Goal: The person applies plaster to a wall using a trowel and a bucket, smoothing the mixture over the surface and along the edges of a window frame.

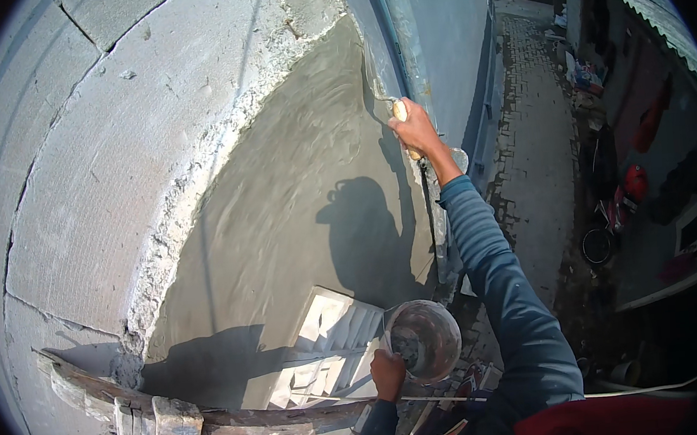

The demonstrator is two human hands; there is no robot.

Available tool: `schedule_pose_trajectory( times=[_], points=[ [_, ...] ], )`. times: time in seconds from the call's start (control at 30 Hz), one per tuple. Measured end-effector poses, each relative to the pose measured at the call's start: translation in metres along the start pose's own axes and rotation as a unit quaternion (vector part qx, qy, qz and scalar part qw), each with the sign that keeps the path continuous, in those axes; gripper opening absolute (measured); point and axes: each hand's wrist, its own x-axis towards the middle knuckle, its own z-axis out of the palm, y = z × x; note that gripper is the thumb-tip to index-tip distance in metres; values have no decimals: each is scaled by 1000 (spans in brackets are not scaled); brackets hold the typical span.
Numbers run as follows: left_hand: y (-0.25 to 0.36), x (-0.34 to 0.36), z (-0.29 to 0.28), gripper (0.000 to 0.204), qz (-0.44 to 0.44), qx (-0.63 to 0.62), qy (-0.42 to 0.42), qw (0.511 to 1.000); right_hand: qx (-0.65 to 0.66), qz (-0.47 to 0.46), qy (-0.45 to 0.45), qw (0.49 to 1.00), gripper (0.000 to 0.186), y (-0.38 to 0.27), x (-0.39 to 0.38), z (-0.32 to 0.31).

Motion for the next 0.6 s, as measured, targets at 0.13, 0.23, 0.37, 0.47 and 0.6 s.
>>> schedule_pose_trajectory(
  times=[0.13, 0.23, 0.37, 0.47, 0.6],
  points=[
    [5, -1, -1, 26, -1, 0, -2, 1000, -139, -83, 40, 986, 26, -3, 42, 0],
    [11, -1, -2, 25, -11, 4, -15, 1000, -187, -90, 48, 977, 32, -6, 55, 8],
    [13, 0, -6, 25, -17, 5, -21, 1000, -181, -87, 32, 979, 33, -8, 39, 29],
    [11, 0, -8, 25, -10, 10, -28, 1000, -149, -130, -38, 980, 30, -29, -23, 45],
    [1, 3, -3, 27, -15, 22, -29, 999, -92, -106, -127, 982, 35, -43, -62, 32]
  ],
)
